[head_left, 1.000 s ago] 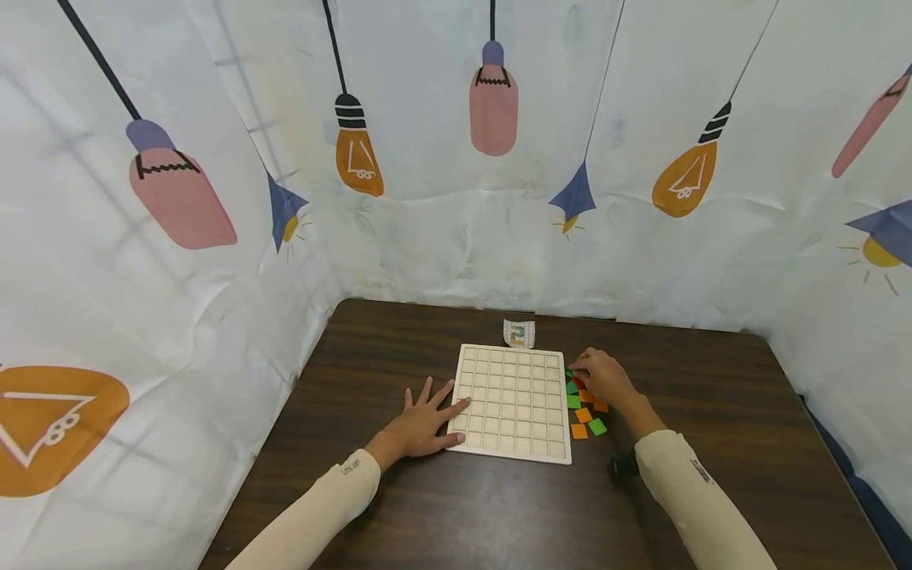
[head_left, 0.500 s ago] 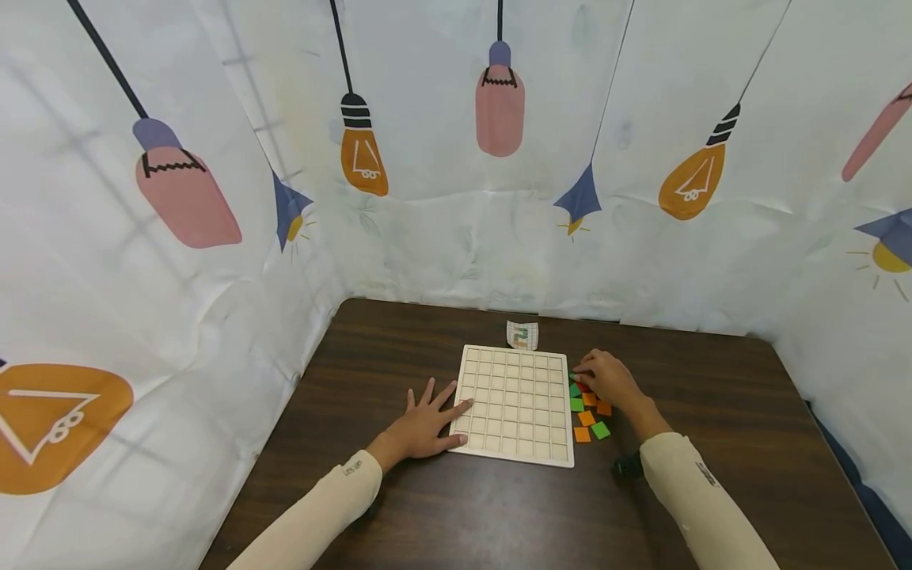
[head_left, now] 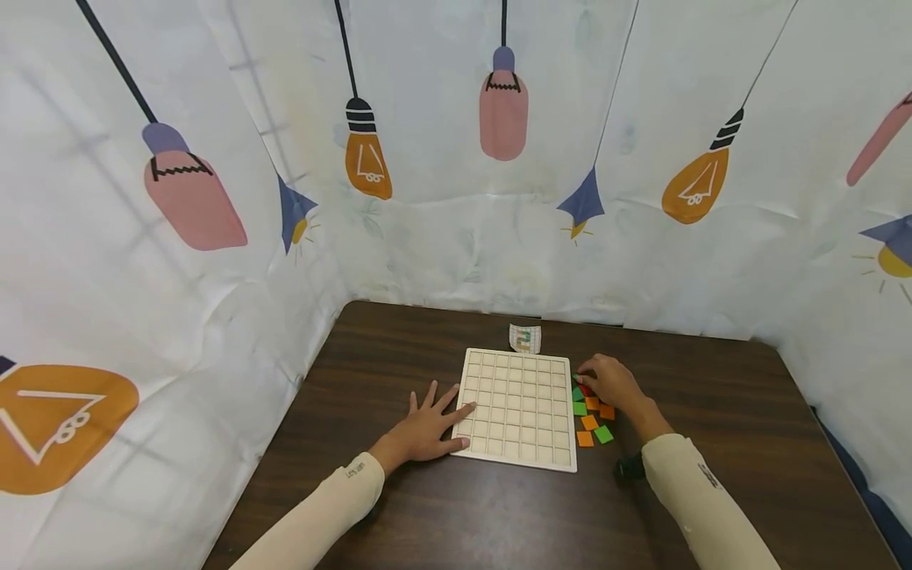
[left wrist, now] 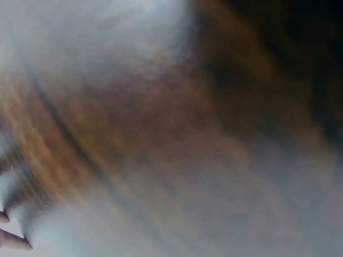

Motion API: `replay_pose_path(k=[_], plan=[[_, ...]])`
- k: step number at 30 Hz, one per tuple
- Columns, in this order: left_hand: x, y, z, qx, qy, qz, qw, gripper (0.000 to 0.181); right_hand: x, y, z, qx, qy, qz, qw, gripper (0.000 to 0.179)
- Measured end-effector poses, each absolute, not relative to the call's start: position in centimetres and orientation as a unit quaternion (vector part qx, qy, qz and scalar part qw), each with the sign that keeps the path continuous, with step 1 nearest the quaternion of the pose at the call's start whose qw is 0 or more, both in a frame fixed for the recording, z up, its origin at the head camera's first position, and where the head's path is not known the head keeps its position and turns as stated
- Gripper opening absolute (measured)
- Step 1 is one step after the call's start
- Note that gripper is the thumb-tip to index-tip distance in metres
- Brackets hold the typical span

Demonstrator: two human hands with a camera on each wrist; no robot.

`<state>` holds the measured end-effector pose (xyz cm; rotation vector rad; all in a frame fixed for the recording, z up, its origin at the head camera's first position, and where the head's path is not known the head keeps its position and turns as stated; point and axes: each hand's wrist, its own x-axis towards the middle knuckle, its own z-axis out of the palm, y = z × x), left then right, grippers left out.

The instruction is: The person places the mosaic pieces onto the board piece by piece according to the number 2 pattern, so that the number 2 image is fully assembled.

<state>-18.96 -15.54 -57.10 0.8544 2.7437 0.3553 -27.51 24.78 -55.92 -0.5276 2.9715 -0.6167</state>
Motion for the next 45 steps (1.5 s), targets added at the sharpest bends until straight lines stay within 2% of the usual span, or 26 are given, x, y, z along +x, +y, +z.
replay_pose_path(k=[20,29,45], plan=[[-18.94,-15.56,-56.59,0.296,0.940,0.121,0.123,0.070,-27.52,24.90,-56.09,-0.145,0.967,-0.205,0.049,0.028],[-18.90,-15.53,-56.61,0.293,0.941,0.119,0.124,0.070,-27.32,25.42,-56.31,-0.152,0.964,-0.216,0.040,0.028],[-18.82,-15.51,-56.84,0.294,0.939,0.121,0.127,0.069,-27.35,25.24,-56.38,-0.095,0.971,-0.215,0.037,0.029]])
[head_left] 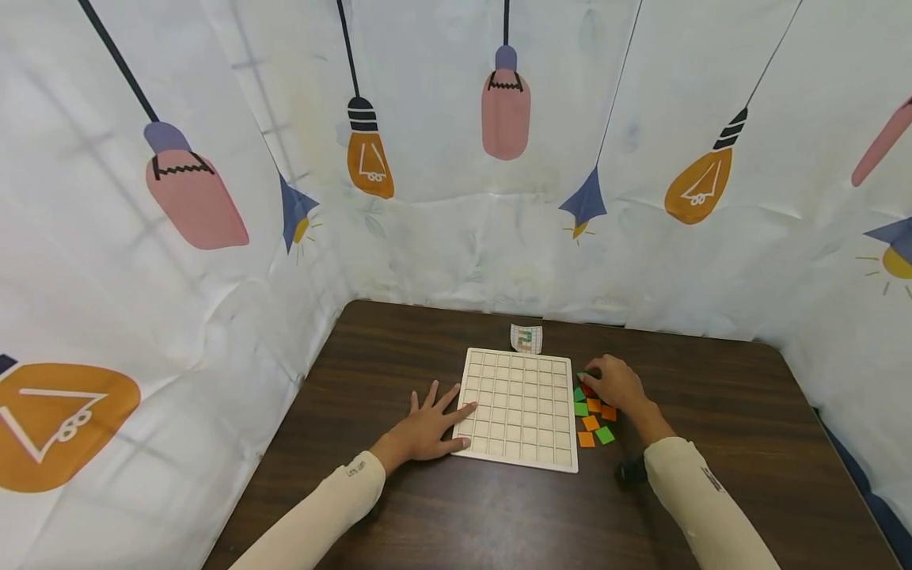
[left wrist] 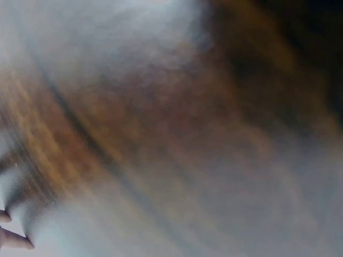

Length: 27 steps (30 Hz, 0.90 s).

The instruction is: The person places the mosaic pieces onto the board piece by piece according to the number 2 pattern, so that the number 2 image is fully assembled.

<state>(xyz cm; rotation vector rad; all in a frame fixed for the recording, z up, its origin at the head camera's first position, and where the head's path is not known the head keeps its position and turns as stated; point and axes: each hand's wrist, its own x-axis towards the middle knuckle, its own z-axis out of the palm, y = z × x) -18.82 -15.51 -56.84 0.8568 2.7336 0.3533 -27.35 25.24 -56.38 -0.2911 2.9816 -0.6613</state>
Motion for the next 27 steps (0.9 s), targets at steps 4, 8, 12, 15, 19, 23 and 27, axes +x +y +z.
replay_pose_path(k=[4,8,12,15,19,23,27], plan=[[-18.7,-15.5,-56.9,0.294,0.939,0.122,0.129,0.069,-27.2,25.2,-56.4,-0.089,0.972,-0.215,0.032,0.030],[-18.7,-15.5,-56.8,0.295,0.939,0.123,0.130,0.069,-27.0,25.1,-56.4,-0.094,0.971,-0.218,0.031,0.030],[-18.7,-15.5,-56.8,0.292,0.939,0.123,0.132,0.069,-26.9,25.2,-56.3,-0.104,0.969,-0.222,0.037,0.030],[-18.8,-15.5,-56.9,0.292,0.940,0.123,0.129,0.069,-27.0,25.2,-56.2,-0.100,0.968,-0.224,0.047,0.031],[-18.8,-15.5,-56.9,0.293,0.940,0.122,0.125,0.069,-27.2,25.0,-55.9,-0.090,0.969,-0.220,0.062,0.031],[-18.8,-15.5,-56.9,0.293,0.940,0.122,0.126,0.069,-27.2,24.7,-55.4,-0.087,0.971,-0.214,0.066,0.032],[-18.8,-15.5,-56.9,0.293,0.939,0.124,0.126,0.069,-27.1,24.4,-55.0,-0.085,0.971,-0.213,0.067,0.032]])
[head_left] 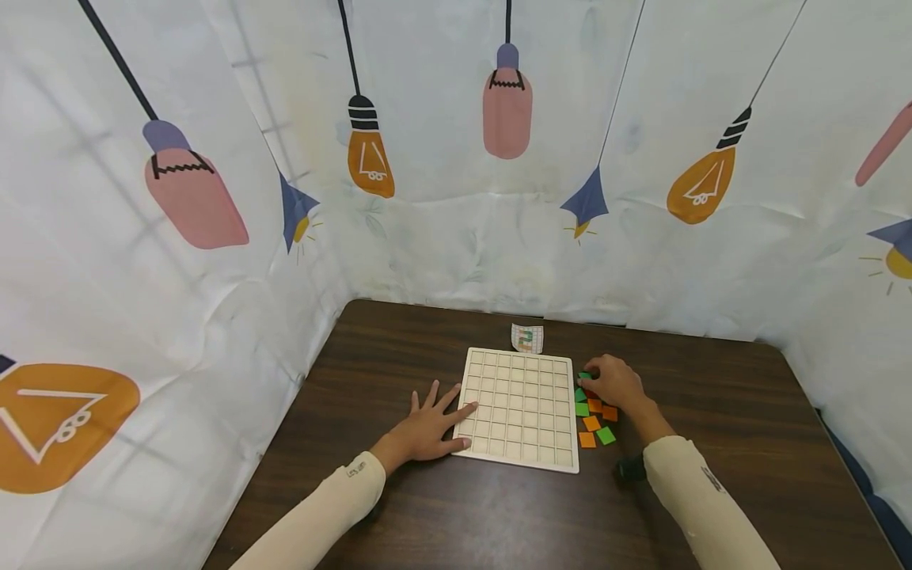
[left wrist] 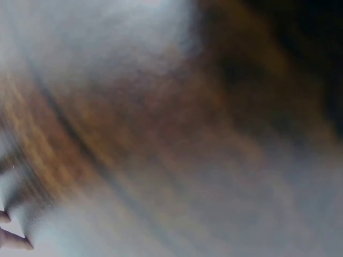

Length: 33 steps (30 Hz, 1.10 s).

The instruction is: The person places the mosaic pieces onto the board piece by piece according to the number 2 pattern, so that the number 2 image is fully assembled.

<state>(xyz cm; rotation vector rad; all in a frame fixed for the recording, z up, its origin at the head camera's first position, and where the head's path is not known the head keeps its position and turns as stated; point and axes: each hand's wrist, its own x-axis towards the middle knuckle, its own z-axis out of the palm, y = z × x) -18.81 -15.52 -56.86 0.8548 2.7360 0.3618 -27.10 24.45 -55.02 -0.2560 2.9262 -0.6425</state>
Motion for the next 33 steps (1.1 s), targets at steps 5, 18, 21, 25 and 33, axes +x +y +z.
replay_pose_path(k=[5,18,21,25,33], plan=[[-18.81,-15.57,-56.86,0.293,0.940,0.125,0.124,0.069,-27.10,24.38,-54.91,-0.074,0.971,-0.216,0.070,0.029],[-18.85,-15.56,-56.93,0.298,0.939,0.121,0.121,0.070,-27.13,24.30,-55.59,-0.088,0.970,-0.220,0.051,0.013],[-18.84,-15.56,-56.96,0.299,0.939,0.119,0.121,0.070,-26.90,24.29,-55.65,-0.088,0.969,-0.227,0.043,0.014],[-18.84,-15.57,-57.01,0.297,0.940,0.118,0.122,0.070,-26.72,24.43,-55.52,-0.082,0.970,-0.228,0.037,0.024],[-18.85,-15.60,-57.01,0.293,0.941,0.117,0.123,0.070,-26.66,24.79,-54.93,-0.066,0.975,-0.204,0.055,0.031]])
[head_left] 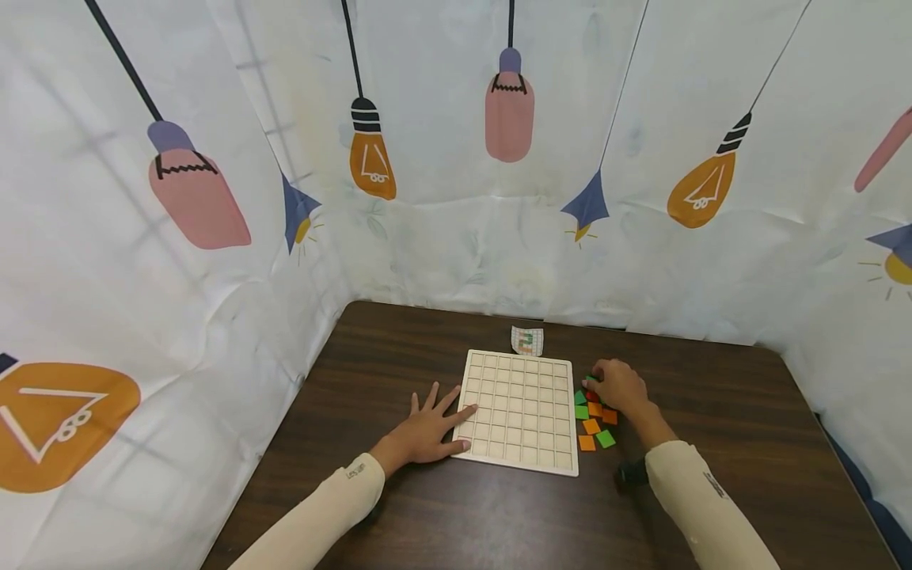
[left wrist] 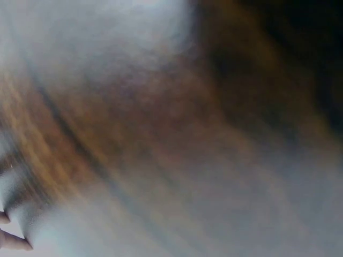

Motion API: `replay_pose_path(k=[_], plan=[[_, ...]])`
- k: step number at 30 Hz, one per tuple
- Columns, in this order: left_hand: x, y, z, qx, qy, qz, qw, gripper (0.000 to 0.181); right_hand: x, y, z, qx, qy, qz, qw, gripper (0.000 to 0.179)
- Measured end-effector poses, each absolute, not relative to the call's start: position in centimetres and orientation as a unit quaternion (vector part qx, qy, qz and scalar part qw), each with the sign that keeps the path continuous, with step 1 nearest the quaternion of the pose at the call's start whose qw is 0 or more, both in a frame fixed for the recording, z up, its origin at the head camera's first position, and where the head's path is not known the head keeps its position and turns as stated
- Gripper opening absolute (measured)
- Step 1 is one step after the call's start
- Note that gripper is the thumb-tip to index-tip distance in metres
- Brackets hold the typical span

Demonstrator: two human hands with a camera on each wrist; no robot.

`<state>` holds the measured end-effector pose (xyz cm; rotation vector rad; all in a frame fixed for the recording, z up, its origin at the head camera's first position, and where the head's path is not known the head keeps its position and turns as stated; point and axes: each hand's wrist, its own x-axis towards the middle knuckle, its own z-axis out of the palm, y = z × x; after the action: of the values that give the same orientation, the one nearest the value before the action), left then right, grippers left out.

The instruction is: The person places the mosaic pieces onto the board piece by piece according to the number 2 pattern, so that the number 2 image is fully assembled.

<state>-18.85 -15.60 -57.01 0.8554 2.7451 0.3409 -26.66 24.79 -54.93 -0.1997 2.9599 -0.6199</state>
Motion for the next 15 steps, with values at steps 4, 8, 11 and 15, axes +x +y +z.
replay_pose_path(k=[4,8,11,15], plan=[[-18.85,-15.63,-57.05,0.293,0.941,0.121,0.121,0.070,-26.74,24.78,-54.69,-0.060,0.977,-0.195,0.067,0.029],[-18.85,-15.64,-57.18,0.291,0.941,0.118,0.123,0.071,-26.89,24.75,-54.49,-0.055,0.978,-0.187,0.075,0.030],[-18.87,-15.63,-57.29,0.291,0.941,0.118,0.123,0.071,-27.04,24.78,-54.42,-0.057,0.978,-0.183,0.079,0.030],[-18.94,-15.60,-57.37,0.290,0.942,0.119,0.122,0.071,-27.13,24.93,-54.52,-0.066,0.977,-0.187,0.083,0.029]])
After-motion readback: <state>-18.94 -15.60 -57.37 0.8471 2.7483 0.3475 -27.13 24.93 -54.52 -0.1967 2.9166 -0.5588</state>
